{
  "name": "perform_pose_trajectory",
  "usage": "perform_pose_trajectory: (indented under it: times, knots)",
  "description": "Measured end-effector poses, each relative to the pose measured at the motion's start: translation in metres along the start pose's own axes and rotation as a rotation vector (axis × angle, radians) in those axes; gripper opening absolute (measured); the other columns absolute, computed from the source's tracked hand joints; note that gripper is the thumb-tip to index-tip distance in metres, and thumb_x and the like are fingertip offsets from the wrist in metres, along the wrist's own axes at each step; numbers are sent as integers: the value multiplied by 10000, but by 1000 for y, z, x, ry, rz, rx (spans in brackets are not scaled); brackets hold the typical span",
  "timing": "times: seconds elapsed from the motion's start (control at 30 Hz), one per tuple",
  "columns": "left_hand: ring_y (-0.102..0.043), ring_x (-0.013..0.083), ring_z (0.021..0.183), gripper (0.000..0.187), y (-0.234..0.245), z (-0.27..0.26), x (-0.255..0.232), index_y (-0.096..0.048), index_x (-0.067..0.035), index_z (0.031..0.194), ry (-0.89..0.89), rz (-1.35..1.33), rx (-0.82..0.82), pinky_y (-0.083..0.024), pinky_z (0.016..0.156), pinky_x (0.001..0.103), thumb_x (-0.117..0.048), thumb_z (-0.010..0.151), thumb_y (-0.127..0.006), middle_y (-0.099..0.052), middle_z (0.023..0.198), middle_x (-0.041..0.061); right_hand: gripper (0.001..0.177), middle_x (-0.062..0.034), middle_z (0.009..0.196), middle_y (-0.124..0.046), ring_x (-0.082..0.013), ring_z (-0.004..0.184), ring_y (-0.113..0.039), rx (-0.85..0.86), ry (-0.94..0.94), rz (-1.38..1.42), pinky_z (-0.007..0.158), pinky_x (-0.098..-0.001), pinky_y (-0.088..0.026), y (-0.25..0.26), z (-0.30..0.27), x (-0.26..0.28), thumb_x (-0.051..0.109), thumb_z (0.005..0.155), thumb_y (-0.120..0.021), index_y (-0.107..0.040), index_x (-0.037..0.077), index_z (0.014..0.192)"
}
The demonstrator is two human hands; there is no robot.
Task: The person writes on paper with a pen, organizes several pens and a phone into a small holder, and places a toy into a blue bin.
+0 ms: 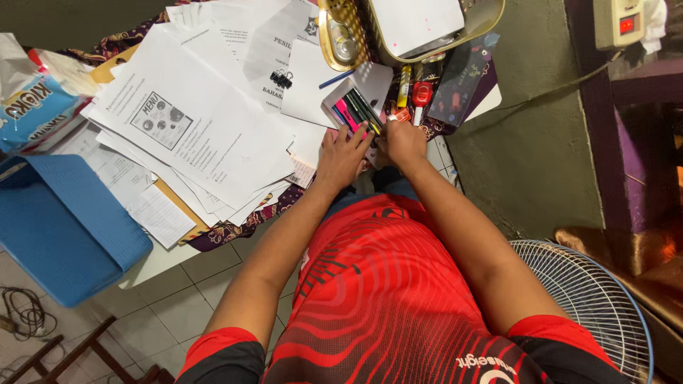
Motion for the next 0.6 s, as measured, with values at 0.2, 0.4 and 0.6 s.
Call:
perform_pose_trajectory:
  times: [0.2, 0.4, 0.6]
  knots:
    - [-480, 329, 1292, 712, 2, 1, 3, -559, -168, 1438, -14, -6, -16, -424, 937, 521, -308, 786, -808, -457, 1565, 32, 216, -176, 862, -746, -384, 818, -730, 15, -8, -13, 740, -503, -572, 0, 1, 4, 309, 822, -801, -784, 130, 943]
    - [-485, 347, 1259, 701, 15, -4, 1, -564, -121, 1429, 17, -111, -129, -423, 941, 508, -296, 787, -781, -456, 1554, 137, 233, -130, 907, -760, -358, 828, -732, -121, 48, 277, 745, -475, -574, 21, -18, 5, 302, 880, -762, -782, 131, 1037]
    - [-473, 355, 1285, 487, 5, -31, -10, -607, -98, 1331, 276, -403, -205, -399, 1044, 523, -262, 889, -730, -535, 1387, 112, 479, -170, 1078, -652, -386, 1074, -585, -88, 430, 203, 943, -462, -506, 33, -51, -8, 244, 704, -840, -749, 138, 1163]
Point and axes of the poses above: each hand's wrist, its own z-axis towards the middle knuckle, its own y-axis out of the back of the hand, x = y × z, the point moved 7 cm from there along z, towards the middle knuckle
